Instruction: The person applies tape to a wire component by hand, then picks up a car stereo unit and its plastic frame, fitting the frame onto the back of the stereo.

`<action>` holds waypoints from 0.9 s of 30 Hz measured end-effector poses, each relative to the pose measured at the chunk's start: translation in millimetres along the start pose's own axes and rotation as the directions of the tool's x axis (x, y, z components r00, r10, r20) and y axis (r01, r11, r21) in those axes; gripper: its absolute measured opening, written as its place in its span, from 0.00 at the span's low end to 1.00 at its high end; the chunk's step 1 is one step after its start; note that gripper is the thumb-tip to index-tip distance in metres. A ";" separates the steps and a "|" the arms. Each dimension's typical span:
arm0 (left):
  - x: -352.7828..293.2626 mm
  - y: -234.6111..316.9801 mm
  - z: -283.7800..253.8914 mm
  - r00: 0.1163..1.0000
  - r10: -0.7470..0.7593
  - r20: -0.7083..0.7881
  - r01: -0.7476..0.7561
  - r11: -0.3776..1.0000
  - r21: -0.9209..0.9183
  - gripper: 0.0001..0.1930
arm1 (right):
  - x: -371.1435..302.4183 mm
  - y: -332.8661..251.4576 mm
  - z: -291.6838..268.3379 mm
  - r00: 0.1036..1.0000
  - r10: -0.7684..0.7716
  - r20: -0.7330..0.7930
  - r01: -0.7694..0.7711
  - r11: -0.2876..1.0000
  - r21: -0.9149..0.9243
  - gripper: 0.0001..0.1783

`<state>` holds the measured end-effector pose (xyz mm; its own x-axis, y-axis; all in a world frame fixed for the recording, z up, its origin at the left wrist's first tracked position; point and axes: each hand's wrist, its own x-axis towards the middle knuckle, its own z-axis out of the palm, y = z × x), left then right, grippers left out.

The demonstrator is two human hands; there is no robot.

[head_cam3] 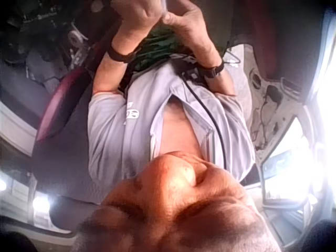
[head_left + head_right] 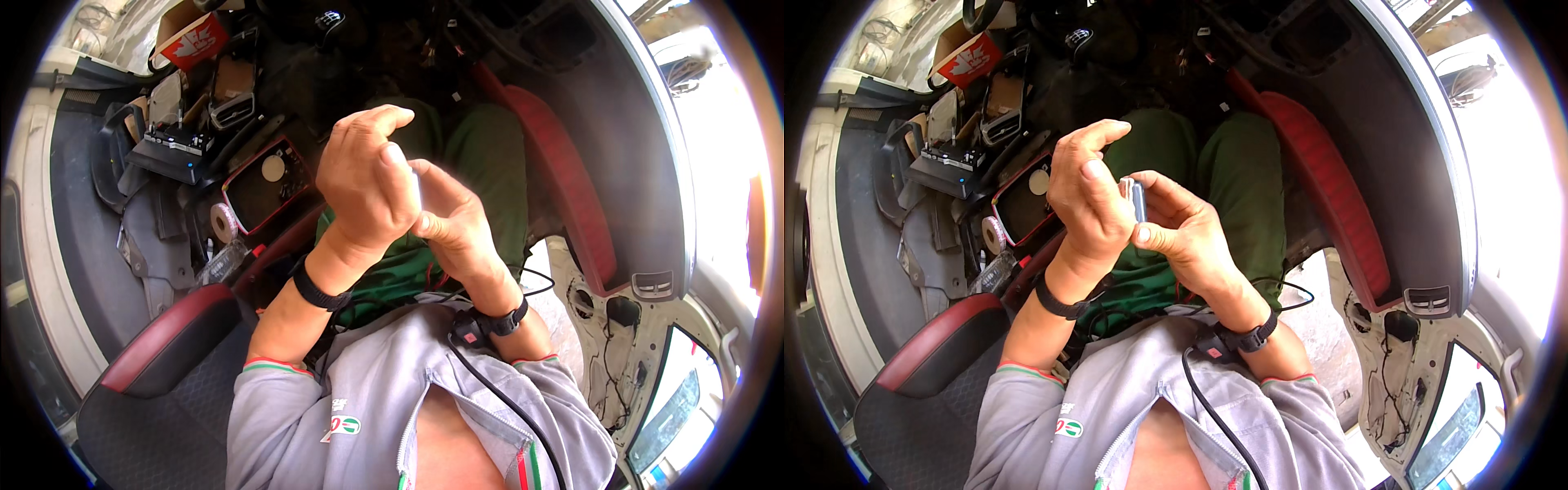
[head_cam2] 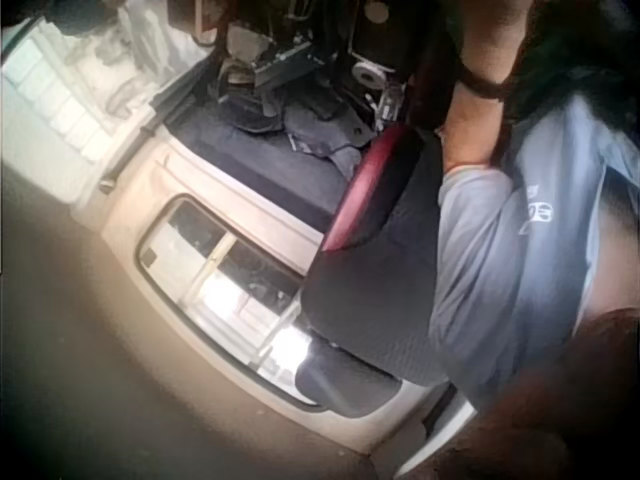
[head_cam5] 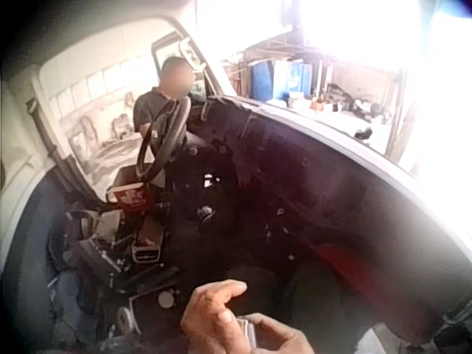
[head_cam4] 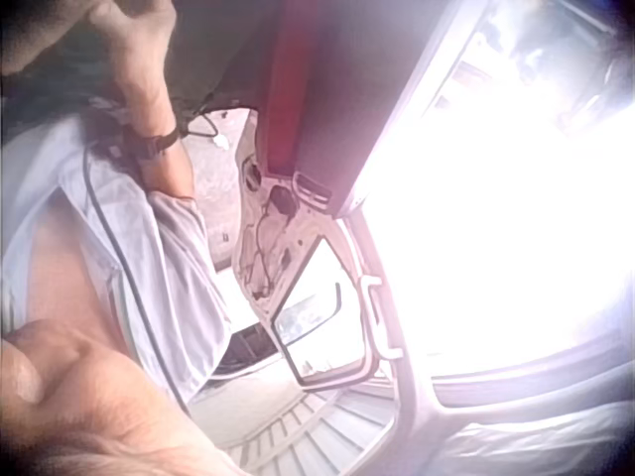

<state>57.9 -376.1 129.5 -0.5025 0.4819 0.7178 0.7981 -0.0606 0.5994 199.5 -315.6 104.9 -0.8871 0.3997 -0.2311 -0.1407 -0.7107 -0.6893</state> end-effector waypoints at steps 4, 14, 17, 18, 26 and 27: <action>10.5 6.8 -18.4 0.946 -0.323 0.004 0.308 0.900 -0.309 0.14 | -7.0 -5.1 13.8 0.996 0.008 0.090 -0.026 0.980 0.198 0.48; 6.1 40.1 -61.8 0.914 0.018 0.406 0.038 0.991 -0.129 0.15 | -0.9 -10.3 0.1 0.989 -0.066 0.131 0.023 0.952 0.306 0.47; 4.5 44.8 -58.2 0.915 0.005 0.404 0.051 0.991 -0.127 0.15 | -2.8 -11.5 2.0 0.989 -0.086 0.123 0.044 0.949 0.311 0.45; 4.7 45.2 -57.2 0.916 0.005 0.400 0.051 0.990 -0.129 0.15 | -3.3 -11.6 3.1 0.989 -0.097 0.111 0.058 0.948 0.314 0.45; 6.9 46.5 -57.6 0.897 -0.037 0.440 0.109 0.984 -0.139 0.12 | -6.6 -19.2 5.6 0.982 -0.184 0.036 0.173 0.962 0.212 0.46; 6.6 46.7 -57.7 0.895 -0.050 0.444 0.124 0.982 -0.139 0.12 | -6.9 -20.0 5.1 0.979 -0.204 0.030 0.195 0.964 0.181 0.45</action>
<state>72.6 -426.2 182.6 -0.3422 0.8220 0.4552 0.6756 -0.1215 0.7272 206.1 -307.2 123.8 -0.8528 0.5182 -0.0648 -0.3882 -0.7119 -0.5852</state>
